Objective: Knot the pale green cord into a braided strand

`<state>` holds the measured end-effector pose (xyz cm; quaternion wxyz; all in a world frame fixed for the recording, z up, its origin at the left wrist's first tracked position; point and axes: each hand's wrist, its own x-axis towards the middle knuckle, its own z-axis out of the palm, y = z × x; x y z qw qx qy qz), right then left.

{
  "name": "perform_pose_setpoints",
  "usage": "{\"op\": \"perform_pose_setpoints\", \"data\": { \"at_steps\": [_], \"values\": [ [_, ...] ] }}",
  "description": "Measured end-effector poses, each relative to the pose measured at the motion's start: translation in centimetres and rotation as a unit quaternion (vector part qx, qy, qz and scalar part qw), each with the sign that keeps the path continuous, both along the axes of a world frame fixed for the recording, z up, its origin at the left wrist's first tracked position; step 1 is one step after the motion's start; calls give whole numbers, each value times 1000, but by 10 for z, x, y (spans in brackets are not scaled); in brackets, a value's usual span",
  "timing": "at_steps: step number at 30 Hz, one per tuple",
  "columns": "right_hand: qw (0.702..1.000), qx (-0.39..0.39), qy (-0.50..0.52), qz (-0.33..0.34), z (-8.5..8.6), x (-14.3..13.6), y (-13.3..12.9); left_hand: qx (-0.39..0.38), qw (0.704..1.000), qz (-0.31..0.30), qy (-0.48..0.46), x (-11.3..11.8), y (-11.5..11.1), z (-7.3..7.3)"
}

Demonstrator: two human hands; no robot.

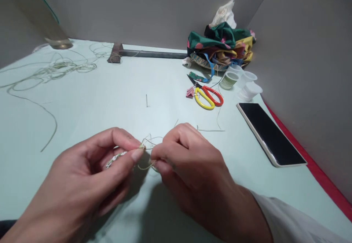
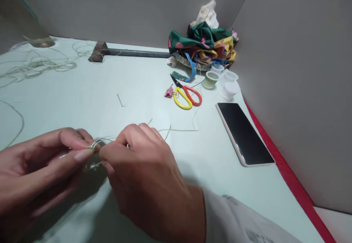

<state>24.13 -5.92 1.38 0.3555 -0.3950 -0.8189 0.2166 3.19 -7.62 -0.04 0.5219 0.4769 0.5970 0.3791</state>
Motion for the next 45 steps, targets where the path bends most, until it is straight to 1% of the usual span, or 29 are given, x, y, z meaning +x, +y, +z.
{"op": "perform_pose_setpoints", "data": {
  "at_steps": [3, 7, 9, 10, 11, 13, 15, 18, 23, 27, 29, 31, 33, 35, 36, 38, 39, 41, 43, 45],
  "values": [
    [1000, -10, 17, 7, 5, 2, -1, -56, 995, -20, -86, 1, 2, 6],
    [998, -19, 40, 40, 12, 6, -1, -46, 992, -21, -111, 2, 6, 15],
    [997, -2, 49, 57, 15, 11, -2, -33, 993, -10, -113, 3, 8, 20],
    [998, 19, 47, 48, 17, 14, -3, -28, 993, -7, -116, 3, 9, 22],
    [998, 44, 36, 24, 19, 16, -5, -24, 992, -3, -120, 4, 10, 23],
    [995, 88, 2, -40, 23, 21, -10, -22, 991, 2, -129, 5, 11, 26],
    [991, 105, -28, -77, 25, 24, -18, -19, 990, 2, -140, 6, 12, 27],
    [992, 93, -43, -67, 25, 23, -32, -14, 988, 5, -153, 6, 12, 28],
    [995, 74, -28, -65, 17, 26, -54, -4, 987, 7, -161, 3, 13, 26],
    [994, 43, -3, -105, 9, 40, -62, 0, 986, 19, -166, 4, 16, 26],
    [989, 55, 23, -133, 6, 44, -62, 0, 985, 23, -169, 5, 17, 26],
    [982, 82, 64, -156, 6, 43, -59, -1, 985, 26, -170, 5, 17, 25],
    [972, 112, 119, -171, 8, 38, -55, -5, 985, 31, -169, 5, 17, 25],
    [962, 107, 184, -173, 12, 31, -52, -11, 986, 35, -165, 5, 17, 24],
    [956, 82, 225, -168, 14, 28, -50, -16, 986, 37, -162, 5, 17, 24],
    [936, -15, 321, -146, 20, 21, -48, -27, 987, 36, -156, 5, 17, 23],
    [916, -70, 372, -130, 24, 19, -47, -32, 987, 33, -153, 5, 17, 22],
    [868, -159, 458, -107, 31, 14, -45, -40, 988, 29, -149, 5, 16, 21],
    [825, -204, 517, -102, 38, 12, -44, -42, 988, 29, -146, 4, 16, 19],
    [795, -214, 558, -105, 45, 11, -45, -39, 989, 33, -142, 3, 16, 19]
  ]
}}
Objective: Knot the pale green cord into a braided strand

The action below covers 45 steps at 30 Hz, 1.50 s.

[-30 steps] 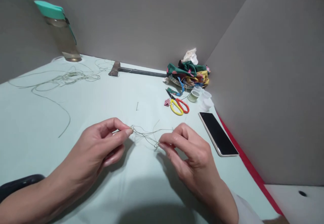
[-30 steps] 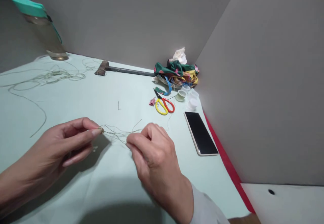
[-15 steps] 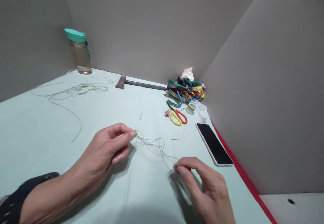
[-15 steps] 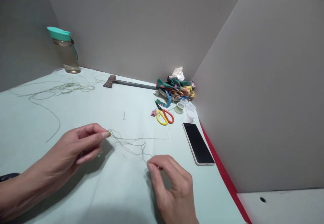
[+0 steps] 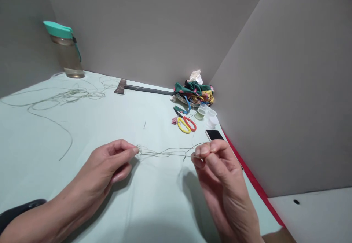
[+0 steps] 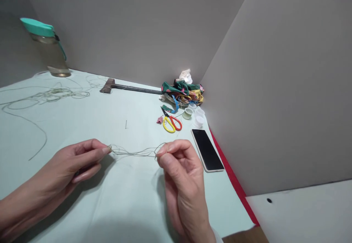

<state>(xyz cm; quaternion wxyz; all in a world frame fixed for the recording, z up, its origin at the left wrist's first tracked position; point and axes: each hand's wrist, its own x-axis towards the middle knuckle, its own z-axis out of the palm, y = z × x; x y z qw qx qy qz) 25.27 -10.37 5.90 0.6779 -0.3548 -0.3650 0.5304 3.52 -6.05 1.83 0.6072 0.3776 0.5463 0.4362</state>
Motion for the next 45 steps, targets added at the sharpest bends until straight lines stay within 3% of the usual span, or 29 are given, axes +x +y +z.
{"op": "perform_pose_setpoints", "data": {
  "at_steps": [8, 12, 15, 17, 19, 21, 30, 37, 45],
  "values": [
    [992, -7, 96, -76, 26, 29, 3, 14, 1000, 16, -7, -1, 3, 2],
    [995, 4, 54, -81, 20, 34, -3, 16, 1000, 14, -20, -2, 4, 0],
    [997, -41, -24, 63, 2, 13, -9, 25, 999, 3, -24, -1, 1, 1],
    [963, -150, -46, 217, -10, -9, -9, 34, 999, -10, -23, -1, -3, 2],
    [926, -217, -48, 305, -19, -30, -3, 38, 999, -23, -19, -1, -7, 3],
    [910, -216, -44, 350, -24, -44, 7, 44, 998, -33, -10, -2, -10, 2],
    [912, -258, -11, 320, -17, -45, 36, 149, 977, -1, 150, -3, -9, 4],
    [923, -258, -46, 282, -23, -42, 37, 186, 969, 2, 162, -4, -8, -2],
    [942, -231, -27, 241, -30, -43, 37, 204, 960, -6, 189, -3, -8, 1]
  ]
}}
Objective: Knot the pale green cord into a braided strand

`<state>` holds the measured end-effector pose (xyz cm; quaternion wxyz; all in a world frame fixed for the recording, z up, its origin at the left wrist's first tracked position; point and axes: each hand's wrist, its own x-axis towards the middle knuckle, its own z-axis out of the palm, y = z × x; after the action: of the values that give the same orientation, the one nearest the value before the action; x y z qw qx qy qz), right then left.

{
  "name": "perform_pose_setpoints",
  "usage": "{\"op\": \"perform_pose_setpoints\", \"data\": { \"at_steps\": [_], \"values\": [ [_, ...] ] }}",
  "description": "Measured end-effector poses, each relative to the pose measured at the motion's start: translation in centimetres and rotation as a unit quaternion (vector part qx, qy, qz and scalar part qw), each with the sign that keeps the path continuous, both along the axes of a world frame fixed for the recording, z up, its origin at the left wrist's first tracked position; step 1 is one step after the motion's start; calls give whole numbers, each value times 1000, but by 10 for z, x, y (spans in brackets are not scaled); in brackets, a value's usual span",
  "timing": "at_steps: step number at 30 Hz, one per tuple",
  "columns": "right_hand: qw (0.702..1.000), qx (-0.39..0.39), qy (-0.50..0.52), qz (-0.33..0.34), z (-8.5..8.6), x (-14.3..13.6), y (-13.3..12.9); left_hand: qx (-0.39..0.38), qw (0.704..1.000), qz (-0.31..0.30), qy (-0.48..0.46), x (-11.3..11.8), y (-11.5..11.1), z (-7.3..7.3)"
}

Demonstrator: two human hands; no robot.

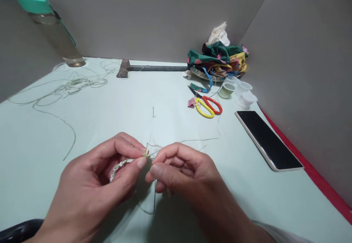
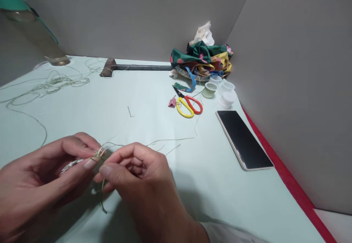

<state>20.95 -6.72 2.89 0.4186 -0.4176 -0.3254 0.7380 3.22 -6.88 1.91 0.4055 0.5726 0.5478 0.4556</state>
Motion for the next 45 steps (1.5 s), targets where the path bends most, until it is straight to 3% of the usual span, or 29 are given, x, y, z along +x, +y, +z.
{"op": "perform_pose_setpoints", "data": {
  "at_steps": [7, 17, 26, 31, 45],
  "values": [
    [1000, -10, -18, 15, 3, 3, -5, 6, 1000, 19, 3, 4, 1, 4],
    [1000, -9, -5, -5, -13, -4, -3, 10, 1000, 29, 3, 4, -1, 3],
    [999, -42, 23, -19, -4, -3, -4, 21, 999, 16, 23, 4, -2, 2],
    [998, -7, 40, -49, -11, -6, -1, 9, 1000, 0, 20, 1, -3, 0],
    [998, 57, 15, -9, -14, -3, 5, 28, 998, -6, 61, 10, 1, 9]
  ]
}}
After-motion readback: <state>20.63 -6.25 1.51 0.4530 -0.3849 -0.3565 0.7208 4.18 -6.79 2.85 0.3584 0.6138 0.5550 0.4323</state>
